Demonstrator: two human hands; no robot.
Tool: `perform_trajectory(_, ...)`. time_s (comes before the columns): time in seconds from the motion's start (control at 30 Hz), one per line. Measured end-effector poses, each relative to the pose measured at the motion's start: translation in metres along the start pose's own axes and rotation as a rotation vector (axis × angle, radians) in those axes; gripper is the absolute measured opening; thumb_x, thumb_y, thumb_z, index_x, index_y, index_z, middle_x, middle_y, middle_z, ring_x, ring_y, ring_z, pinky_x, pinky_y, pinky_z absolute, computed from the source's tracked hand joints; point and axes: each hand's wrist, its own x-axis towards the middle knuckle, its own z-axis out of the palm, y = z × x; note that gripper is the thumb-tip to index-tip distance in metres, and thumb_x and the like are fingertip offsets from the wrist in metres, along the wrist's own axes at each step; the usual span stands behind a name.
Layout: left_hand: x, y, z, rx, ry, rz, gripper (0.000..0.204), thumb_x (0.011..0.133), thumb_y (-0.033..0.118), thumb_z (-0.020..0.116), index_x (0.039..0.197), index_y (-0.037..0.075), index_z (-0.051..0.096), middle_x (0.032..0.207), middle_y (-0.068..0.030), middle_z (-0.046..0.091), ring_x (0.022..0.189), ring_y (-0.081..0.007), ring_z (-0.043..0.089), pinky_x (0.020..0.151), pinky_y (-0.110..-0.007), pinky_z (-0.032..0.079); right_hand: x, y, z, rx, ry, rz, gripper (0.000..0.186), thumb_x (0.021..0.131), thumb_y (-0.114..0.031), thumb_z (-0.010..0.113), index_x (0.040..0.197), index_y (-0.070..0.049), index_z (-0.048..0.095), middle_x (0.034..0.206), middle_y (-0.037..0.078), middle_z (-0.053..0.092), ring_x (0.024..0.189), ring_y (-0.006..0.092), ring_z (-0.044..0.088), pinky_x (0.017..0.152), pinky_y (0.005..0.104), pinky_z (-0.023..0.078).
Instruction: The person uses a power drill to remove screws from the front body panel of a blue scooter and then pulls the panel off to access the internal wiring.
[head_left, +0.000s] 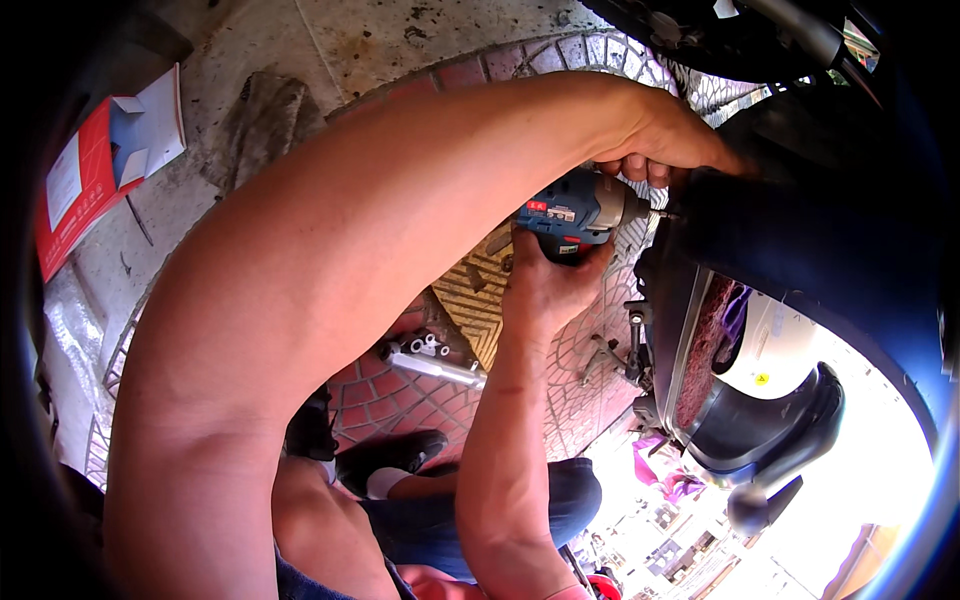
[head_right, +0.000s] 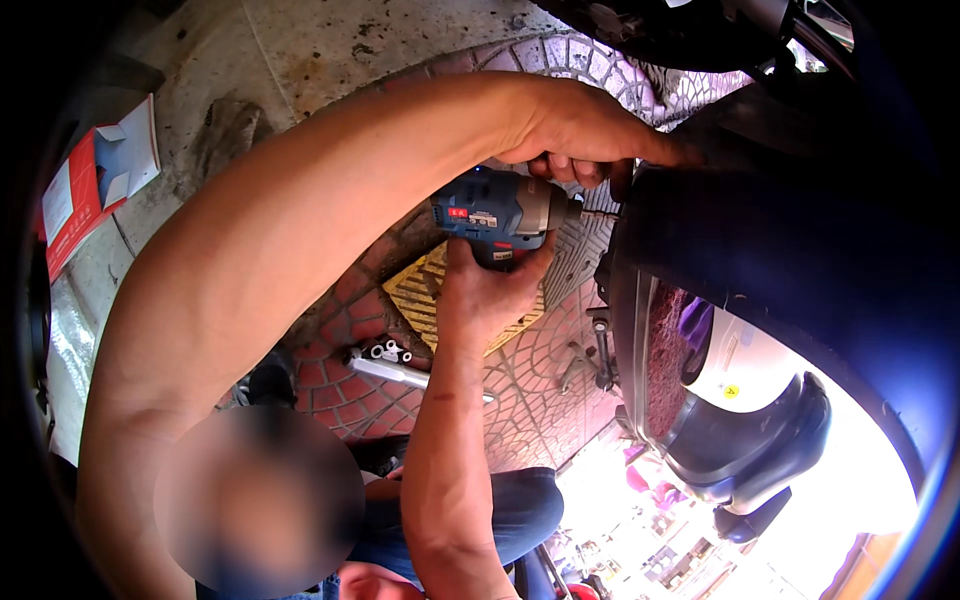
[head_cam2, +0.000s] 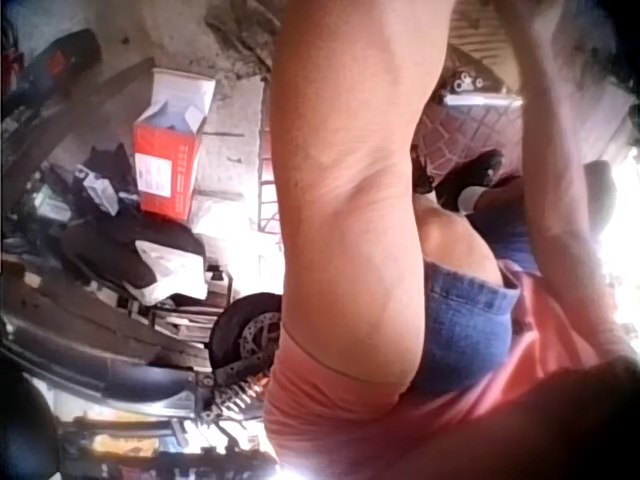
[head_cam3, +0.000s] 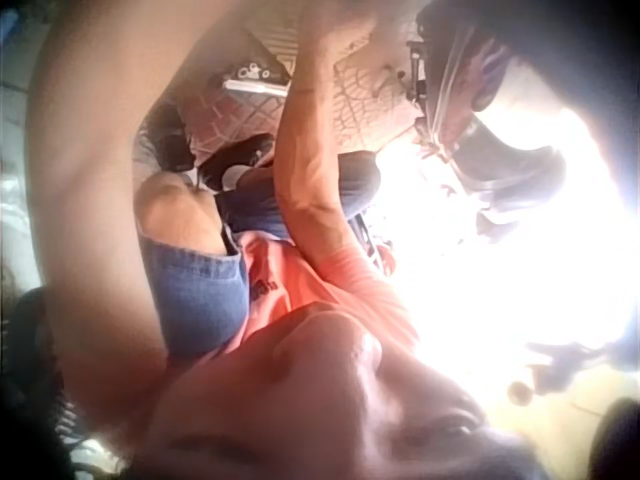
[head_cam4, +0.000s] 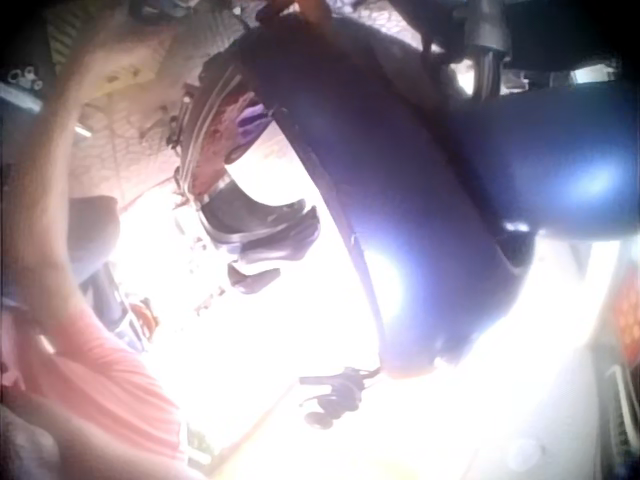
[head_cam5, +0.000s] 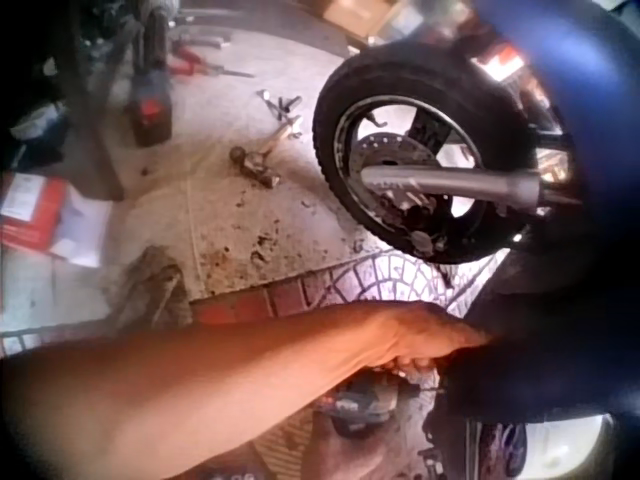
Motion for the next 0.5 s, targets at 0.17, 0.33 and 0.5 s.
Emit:
perform_trajectory(0.17,-0.003,-0.005,0.010,0.025,0.177,0.079,0.071,0.086,0.076,0.066,0.100,0.007,0.077,0.074,0.0002,0.055,0.061,-0.0149,0.047,0.056,-0.035,0.041,0.001,-0.001,-0.003,-0.057,-0.015,0.001,0.071,0.068,-0.001,0.086,0.132,0.005,0.055,0.116,0.009,0.067,0.101,0.0160,0.063,0.094,0.0280,0.050)
perform_trajectory(0.33,0.026,-0.045,-0.007,0.477,0.202,0.586,0.037,0.087,0.043,0.067,0.090,0.008,0.079,0.063,-0.0087,0.058,0.061,-0.0212,0.058,0.061,-0.038,0.048,-0.004,-0.011,0.001,-0.058,-0.044,0.005,0.081,0.068,-0.007,0.086,0.140,0.007,0.052,0.118,0.017,0.069,0.105,0.0240,0.067,0.096,0.0338,0.051)
perform_trajectory(0.5,-0.007,-0.041,0.011,0.795,0.216,0.612,0.028,0.085,0.030,0.068,0.091,0.004,0.078,0.084,-0.0167,0.074,0.080,-0.0358,0.070,0.075,-0.045,0.055,-0.007,-0.029,-0.007,-0.166,0.010,0.050,0.065,0.068,0.001,0.086,0.127,0.004,0.058,0.112,0.008,0.068,0.096,0.0151,0.063,0.090,0.0280,0.051)
